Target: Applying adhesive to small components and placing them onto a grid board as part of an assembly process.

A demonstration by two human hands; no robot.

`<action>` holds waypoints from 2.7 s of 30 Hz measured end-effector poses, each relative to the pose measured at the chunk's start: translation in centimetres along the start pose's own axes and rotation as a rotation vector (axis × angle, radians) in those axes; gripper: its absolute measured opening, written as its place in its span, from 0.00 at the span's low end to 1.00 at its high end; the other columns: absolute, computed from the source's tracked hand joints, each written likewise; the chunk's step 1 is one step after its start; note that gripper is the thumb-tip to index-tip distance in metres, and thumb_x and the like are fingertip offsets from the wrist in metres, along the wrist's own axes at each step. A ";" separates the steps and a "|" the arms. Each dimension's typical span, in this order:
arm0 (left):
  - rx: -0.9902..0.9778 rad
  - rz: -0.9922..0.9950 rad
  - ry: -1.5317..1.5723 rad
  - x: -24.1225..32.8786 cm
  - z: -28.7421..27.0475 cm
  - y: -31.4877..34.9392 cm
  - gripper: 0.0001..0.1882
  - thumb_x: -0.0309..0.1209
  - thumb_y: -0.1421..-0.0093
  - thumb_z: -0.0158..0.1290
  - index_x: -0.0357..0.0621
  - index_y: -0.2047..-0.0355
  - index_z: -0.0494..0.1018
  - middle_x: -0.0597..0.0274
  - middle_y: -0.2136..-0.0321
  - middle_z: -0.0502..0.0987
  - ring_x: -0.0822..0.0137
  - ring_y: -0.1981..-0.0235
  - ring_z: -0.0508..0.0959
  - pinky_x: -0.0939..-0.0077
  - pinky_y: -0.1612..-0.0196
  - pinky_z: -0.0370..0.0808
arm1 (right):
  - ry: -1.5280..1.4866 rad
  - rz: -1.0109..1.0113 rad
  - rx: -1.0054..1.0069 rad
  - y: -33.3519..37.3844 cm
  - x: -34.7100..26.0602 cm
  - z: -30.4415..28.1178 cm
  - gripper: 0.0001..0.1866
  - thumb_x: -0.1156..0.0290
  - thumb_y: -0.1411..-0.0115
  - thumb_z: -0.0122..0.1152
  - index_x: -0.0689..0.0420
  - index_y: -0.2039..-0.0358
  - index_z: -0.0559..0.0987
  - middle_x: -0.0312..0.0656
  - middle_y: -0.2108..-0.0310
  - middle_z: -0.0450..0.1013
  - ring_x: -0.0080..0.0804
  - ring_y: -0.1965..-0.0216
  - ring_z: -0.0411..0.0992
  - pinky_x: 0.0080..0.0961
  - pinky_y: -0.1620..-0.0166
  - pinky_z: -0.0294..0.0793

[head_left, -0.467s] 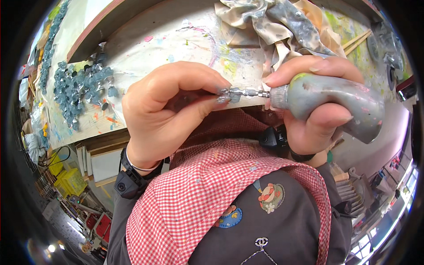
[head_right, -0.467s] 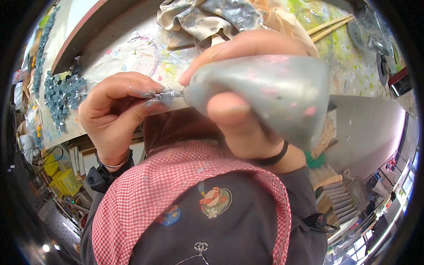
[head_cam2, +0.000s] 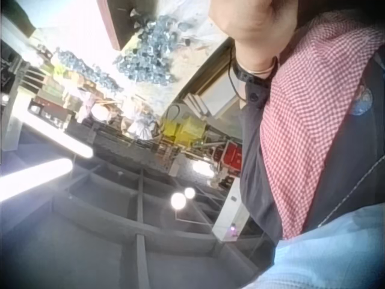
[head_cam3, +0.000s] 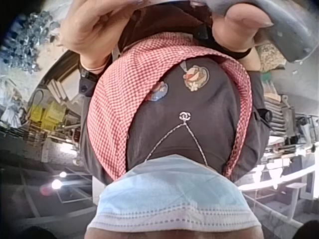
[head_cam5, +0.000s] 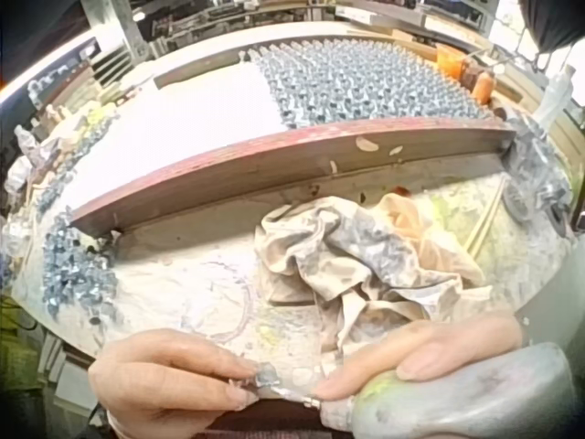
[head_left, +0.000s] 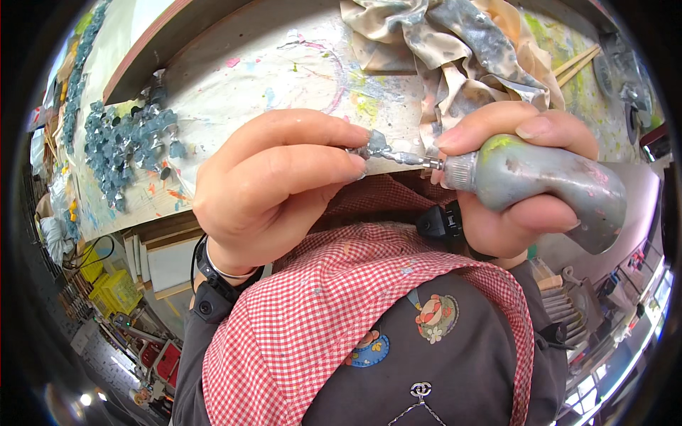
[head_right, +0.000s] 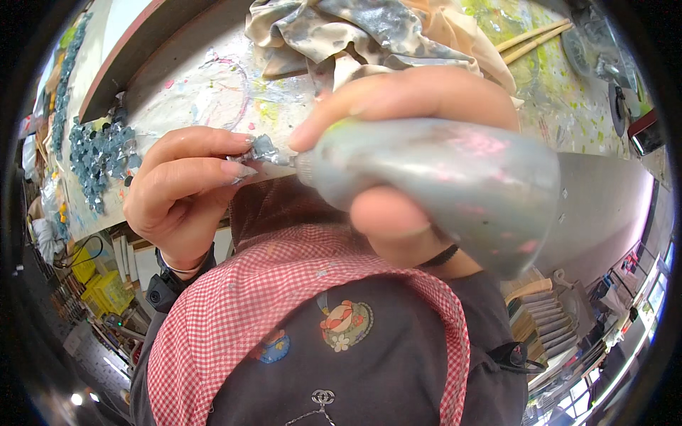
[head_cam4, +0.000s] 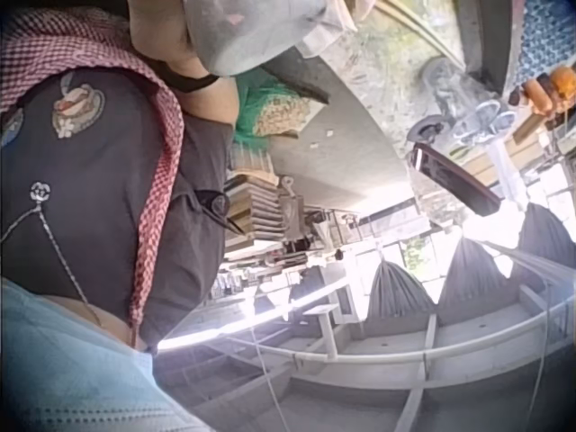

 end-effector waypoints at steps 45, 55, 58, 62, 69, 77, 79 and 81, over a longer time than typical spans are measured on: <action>-0.027 0.015 -0.061 0.6 0.3 0.1 0.14 0.15 0.64 0.59 0.40 0.74 0.75 0.51 0.72 0.73 0.64 0.70 0.74 0.80 0.69 0.71 | 0.064 -0.015 0.065 0.5 -1.2 -1.9 0.29 0.46 0.38 0.30 0.64 0.57 0.59 0.53 0.77 0.69 0.27 0.88 0.63 0.15 0.84 0.66; -0.037 0.032 -0.076 0.5 0.3 0.0 0.14 0.15 0.64 0.59 0.40 0.73 0.75 0.51 0.72 0.73 0.64 0.71 0.74 0.79 0.70 0.71 | 0.077 -0.025 0.079 0.4 -1.2 -1.9 0.29 0.46 0.38 0.30 0.64 0.57 0.59 0.53 0.77 0.69 0.28 0.88 0.64 0.15 0.85 0.66; -0.041 0.035 -0.070 0.7 0.3 0.1 0.14 0.15 0.63 0.59 0.40 0.73 0.75 0.51 0.72 0.73 0.64 0.71 0.74 0.80 0.70 0.71 | 0.081 -0.031 0.081 0.5 -1.6 -2.0 0.29 0.46 0.38 0.30 0.64 0.57 0.59 0.53 0.77 0.69 0.28 0.88 0.64 0.15 0.85 0.66; -0.044 0.023 -0.065 0.4 0.3 0.1 0.14 0.15 0.63 0.59 0.40 0.73 0.75 0.51 0.72 0.73 0.64 0.71 0.74 0.79 0.70 0.71 | 0.085 -0.025 0.090 0.6 -1.5 -2.4 0.29 0.46 0.38 0.30 0.64 0.57 0.59 0.53 0.77 0.69 0.28 0.87 0.64 0.15 0.85 0.66; -0.048 0.008 -0.065 0.6 0.2 0.2 0.14 0.15 0.63 0.59 0.39 0.73 0.75 0.51 0.72 0.73 0.64 0.70 0.74 0.79 0.69 0.71 | 0.098 -0.032 0.098 0.7 -1.8 -1.2 0.29 0.46 0.38 0.29 0.64 0.57 0.59 0.52 0.77 0.69 0.28 0.87 0.64 0.15 0.85 0.66; -0.044 0.011 -0.067 0.6 0.2 0.1 0.14 0.15 0.63 0.58 0.40 0.73 0.75 0.51 0.72 0.73 0.64 0.71 0.74 0.79 0.69 0.71 | 0.107 -0.033 0.110 0.6 -1.8 -2.5 0.29 0.46 0.38 0.29 0.64 0.57 0.59 0.52 0.77 0.69 0.28 0.87 0.64 0.15 0.85 0.66; -0.044 0.015 -0.074 0.6 0.2 0.1 0.14 0.15 0.64 0.58 0.40 0.73 0.75 0.51 0.72 0.73 0.64 0.71 0.74 0.79 0.70 0.71 | 0.109 -0.034 0.113 0.8 -1.9 -1.8 0.29 0.46 0.38 0.29 0.64 0.57 0.59 0.52 0.77 0.69 0.28 0.87 0.64 0.15 0.85 0.66; -0.040 0.012 -0.077 0.6 0.3 0.1 0.14 0.15 0.64 0.58 0.40 0.73 0.75 0.52 0.72 0.73 0.64 0.71 0.74 0.80 0.70 0.71 | 0.113 -0.036 0.117 0.7 -1.7 -1.6 0.29 0.46 0.38 0.29 0.63 0.57 0.59 0.52 0.77 0.69 0.28 0.87 0.64 0.15 0.85 0.66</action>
Point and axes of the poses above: each hand's wrist, its own y-axis away from the middle knuckle, its own z-axis out of the palm, x = y × z, the point moved 3 cm from there along -y, towards the middle knuckle
